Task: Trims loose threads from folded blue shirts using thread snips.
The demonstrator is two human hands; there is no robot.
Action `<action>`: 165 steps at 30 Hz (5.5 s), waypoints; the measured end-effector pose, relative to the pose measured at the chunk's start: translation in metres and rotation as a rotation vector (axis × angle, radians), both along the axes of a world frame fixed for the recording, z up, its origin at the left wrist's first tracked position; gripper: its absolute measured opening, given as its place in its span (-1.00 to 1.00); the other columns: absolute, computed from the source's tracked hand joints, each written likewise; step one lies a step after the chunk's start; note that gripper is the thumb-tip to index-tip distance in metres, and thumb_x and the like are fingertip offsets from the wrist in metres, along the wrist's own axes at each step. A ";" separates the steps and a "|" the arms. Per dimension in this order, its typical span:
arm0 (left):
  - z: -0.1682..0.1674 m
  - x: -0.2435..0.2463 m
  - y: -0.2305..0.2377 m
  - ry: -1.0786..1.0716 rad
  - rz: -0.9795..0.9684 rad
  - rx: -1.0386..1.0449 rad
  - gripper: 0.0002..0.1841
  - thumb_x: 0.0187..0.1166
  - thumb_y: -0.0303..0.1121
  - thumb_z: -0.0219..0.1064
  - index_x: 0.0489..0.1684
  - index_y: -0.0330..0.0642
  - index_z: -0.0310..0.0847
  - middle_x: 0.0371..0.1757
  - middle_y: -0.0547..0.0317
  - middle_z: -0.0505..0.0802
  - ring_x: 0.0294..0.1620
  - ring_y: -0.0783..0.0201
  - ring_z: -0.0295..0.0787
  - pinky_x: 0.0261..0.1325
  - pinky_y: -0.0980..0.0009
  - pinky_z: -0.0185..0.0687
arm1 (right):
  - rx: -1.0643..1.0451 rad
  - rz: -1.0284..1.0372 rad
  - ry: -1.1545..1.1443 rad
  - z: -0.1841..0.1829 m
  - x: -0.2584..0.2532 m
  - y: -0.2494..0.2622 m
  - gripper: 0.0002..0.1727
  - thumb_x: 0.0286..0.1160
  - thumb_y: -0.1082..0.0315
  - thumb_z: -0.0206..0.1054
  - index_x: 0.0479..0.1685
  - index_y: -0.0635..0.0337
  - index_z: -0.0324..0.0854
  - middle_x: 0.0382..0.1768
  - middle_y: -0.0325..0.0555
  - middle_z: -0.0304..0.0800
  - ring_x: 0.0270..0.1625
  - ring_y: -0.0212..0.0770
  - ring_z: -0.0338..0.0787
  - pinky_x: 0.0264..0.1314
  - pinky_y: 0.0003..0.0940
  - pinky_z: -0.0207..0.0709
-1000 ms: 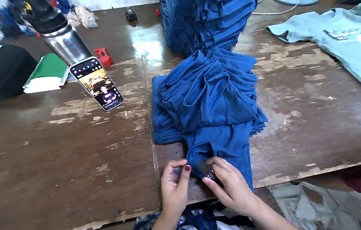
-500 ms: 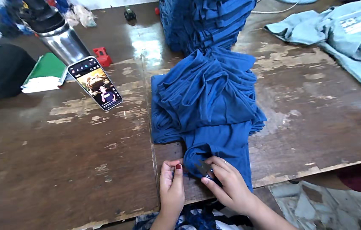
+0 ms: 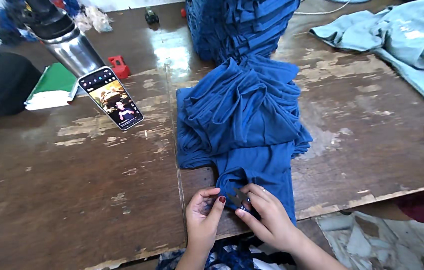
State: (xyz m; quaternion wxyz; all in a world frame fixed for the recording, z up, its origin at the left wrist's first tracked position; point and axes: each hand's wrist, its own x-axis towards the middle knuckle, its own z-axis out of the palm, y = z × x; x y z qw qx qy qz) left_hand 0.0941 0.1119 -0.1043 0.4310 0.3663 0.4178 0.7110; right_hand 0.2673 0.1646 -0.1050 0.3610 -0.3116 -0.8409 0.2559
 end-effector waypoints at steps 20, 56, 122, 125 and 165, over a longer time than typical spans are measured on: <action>-0.004 0.001 -0.004 -0.014 -0.021 0.012 -0.91 0.68 -0.34 0.31 -0.01 -0.03 0.69 0.07 0.31 0.85 0.13 0.46 0.79 0.27 0.43 0.71 | -0.020 -0.011 0.003 0.000 -0.001 -0.001 -0.51 0.78 -0.08 0.05 -0.38 0.12 0.53 -0.19 -0.09 0.65 -0.09 -0.31 0.64 -0.04 -0.47 0.50; -0.003 0.006 -0.002 0.053 0.034 0.085 -0.94 0.63 -0.38 0.38 -0.11 -0.06 0.76 0.09 0.31 0.83 0.11 0.52 0.77 0.18 0.57 0.72 | 0.043 -0.046 -0.109 0.003 -0.007 -0.003 -0.54 0.73 -0.04 0.08 -0.36 0.12 0.61 -0.13 -0.06 0.72 -0.03 -0.18 0.69 0.00 -0.38 0.56; 0.015 -0.020 -0.009 0.487 -0.110 -0.118 -0.92 0.33 -0.63 0.42 -0.38 -0.25 0.72 -0.16 0.20 0.95 -0.04 0.46 0.91 0.04 0.57 0.81 | 0.148 -0.001 -0.371 0.011 0.026 0.018 -0.30 0.74 -0.29 -0.10 -0.40 0.15 0.57 -0.40 -0.02 0.65 -0.28 0.00 0.71 -0.27 -0.15 0.58; 0.015 -0.021 -0.007 0.424 -0.096 -0.136 -0.91 0.36 -0.61 0.40 -0.33 -0.22 0.67 -0.19 0.23 0.93 -0.07 0.46 0.90 0.04 0.55 0.80 | 0.176 -0.008 -0.410 0.010 0.024 0.018 -0.30 0.75 -0.27 -0.12 -0.44 0.14 0.59 -0.39 -0.01 0.68 -0.26 0.04 0.74 -0.30 -0.12 0.60; 0.017 -0.044 -0.007 1.043 -0.151 0.108 -0.90 0.52 -0.35 0.44 -0.31 -0.11 0.86 -0.28 0.30 0.90 -0.10 0.50 0.79 0.12 0.64 0.65 | -0.149 0.168 0.039 0.005 0.050 0.025 -0.40 0.85 -0.17 -0.16 -0.40 0.12 0.40 -0.45 -0.18 0.40 -0.26 -0.36 0.51 -0.05 -0.46 0.40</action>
